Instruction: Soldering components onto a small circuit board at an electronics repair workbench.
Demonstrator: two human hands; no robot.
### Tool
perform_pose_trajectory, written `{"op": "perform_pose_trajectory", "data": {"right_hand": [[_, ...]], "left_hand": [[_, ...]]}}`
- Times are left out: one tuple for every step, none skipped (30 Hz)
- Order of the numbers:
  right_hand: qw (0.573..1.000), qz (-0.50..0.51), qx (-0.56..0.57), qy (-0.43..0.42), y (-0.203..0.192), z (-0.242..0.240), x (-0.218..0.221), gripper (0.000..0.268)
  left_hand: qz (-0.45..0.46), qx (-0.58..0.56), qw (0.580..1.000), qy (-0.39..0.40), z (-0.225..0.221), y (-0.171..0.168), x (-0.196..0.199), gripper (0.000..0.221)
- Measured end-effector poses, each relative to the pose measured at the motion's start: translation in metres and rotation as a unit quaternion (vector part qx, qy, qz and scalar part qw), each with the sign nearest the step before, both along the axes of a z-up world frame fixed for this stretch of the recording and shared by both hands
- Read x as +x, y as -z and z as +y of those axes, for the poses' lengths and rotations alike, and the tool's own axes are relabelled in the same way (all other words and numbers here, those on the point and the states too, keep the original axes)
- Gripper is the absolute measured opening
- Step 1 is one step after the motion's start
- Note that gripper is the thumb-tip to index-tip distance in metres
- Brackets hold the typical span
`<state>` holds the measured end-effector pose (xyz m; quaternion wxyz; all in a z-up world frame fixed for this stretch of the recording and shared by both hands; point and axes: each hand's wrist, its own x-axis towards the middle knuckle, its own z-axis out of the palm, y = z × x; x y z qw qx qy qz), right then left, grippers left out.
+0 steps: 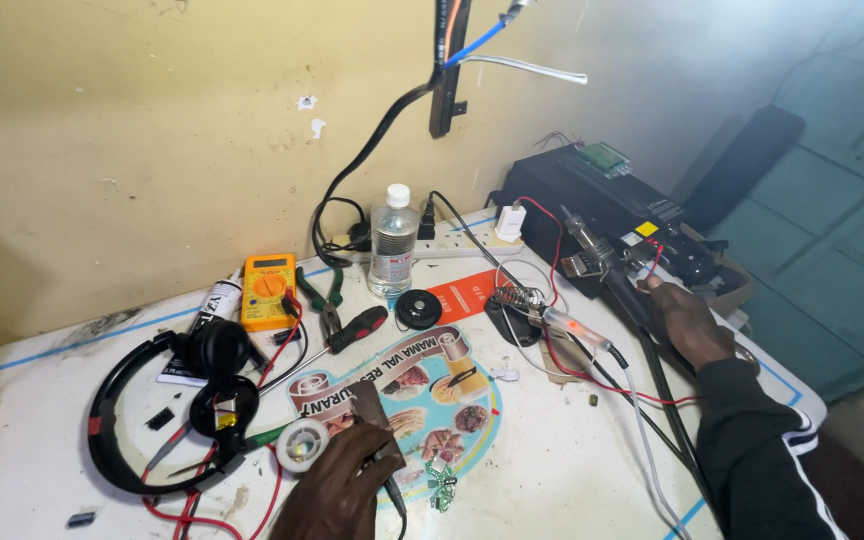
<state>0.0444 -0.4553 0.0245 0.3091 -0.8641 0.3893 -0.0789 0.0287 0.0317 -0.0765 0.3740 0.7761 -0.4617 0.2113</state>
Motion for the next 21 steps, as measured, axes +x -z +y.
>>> {"op": "perform_pose_trajectory", "data": {"right_hand": [[1.000,0.003,0.002,-0.005,0.002,-0.003,0.000,0.072],[0.999,-0.021,0.011,-0.038,0.004,-0.006,0.000,0.068],[0.996,-0.048,0.021,-0.069,0.005,-0.010,0.000,0.064],[0.996,-0.047,0.023,-0.071,0.002,-0.004,0.000,0.064],[0.998,-0.027,0.022,-0.049,-0.002,0.001,-0.001,0.071],[0.999,-0.008,0.022,-0.028,-0.007,0.006,-0.003,0.078],[0.999,-0.005,0.024,-0.026,0.000,-0.002,-0.003,0.078],[1.000,0.015,0.000,-0.011,0.007,-0.010,-0.003,0.077],[0.999,0.031,-0.024,0.002,0.011,-0.017,0.001,0.084],[0.999,0.031,-0.024,0.001,0.015,-0.023,-0.003,0.084],[0.999,-0.008,-0.046,-0.022,0.019,-0.028,-0.005,0.073],[0.995,-0.048,-0.068,-0.045,0.024,-0.032,-0.007,0.075],[0.996,-0.046,-0.066,-0.049,0.019,-0.028,-0.010,0.075],[0.996,-0.033,-0.058,-0.056,0.015,-0.024,-0.013,0.073],[0.997,-0.020,-0.049,-0.062,0.011,-0.021,-0.017,0.071],[0.997,-0.018,-0.047,-0.064,0.008,-0.015,-0.019,0.071],[0.996,-0.040,-0.030,-0.076,0.004,-0.009,-0.022,0.056],[0.994,-0.062,-0.013,-0.087,0.000,-0.003,-0.025,0.045],[0.994,-0.057,-0.010,-0.091,0.005,-0.012,-0.024,0.045],[0.992,-0.033,-0.061,-0.101,0.010,-0.021,-0.022,0.043],[0.987,-0.009,-0.110,-0.113,0.019,-0.028,-0.020,0.043]], "left_hand": [[0.003,0.002,1.000,-0.005,0.001,-0.005,-0.002,0.027],[0.013,0.018,1.000,-0.009,0.002,-0.009,-0.005,0.032],[0.021,0.034,0.999,-0.010,0.001,-0.014,-0.005,0.038],[0.023,0.036,0.999,-0.012,0.003,-0.013,-0.005,0.038],[0.017,0.031,0.999,-0.010,0.002,-0.013,-0.005,0.038],[0.011,0.027,1.000,-0.007,0.002,-0.012,-0.005,0.038],[0.014,0.029,0.999,-0.005,0.002,-0.012,-0.006,0.038],[0.007,0.028,1.000,-0.001,0.002,-0.012,-0.006,0.037],[-0.003,0.026,1.000,0.001,0.002,-0.012,-0.004,0.037],[-0.002,0.026,1.000,0.000,0.001,-0.011,-0.003,0.037],[0.007,0.028,1.000,0.006,0.001,-0.010,-0.003,0.038],[0.017,0.031,0.999,0.011,0.002,-0.008,-0.003,0.040],[0.019,0.033,0.999,0.008,0.002,-0.014,-0.005,0.040],[0.021,0.022,1.000,0.006,0.001,-0.019,-0.007,0.037],[0.023,0.012,1.000,0.006,0.000,-0.023,-0.009,0.034],[0.025,0.015,1.000,0.004,0.000,-0.028,-0.011,0.034],[0.017,0.008,1.000,0.001,-0.001,-0.034,-0.013,0.035],[0.009,0.002,1.000,-0.001,-0.001,-0.040,-0.015,0.037],[0.014,0.003,1.000,-0.005,-0.002,-0.043,-0.016,0.037],[0.010,0.010,1.000,-0.006,-0.003,-0.045,-0.016,0.038],[0.006,0.019,1.000,-0.008,-0.001,-0.048,-0.018,0.039]]}}
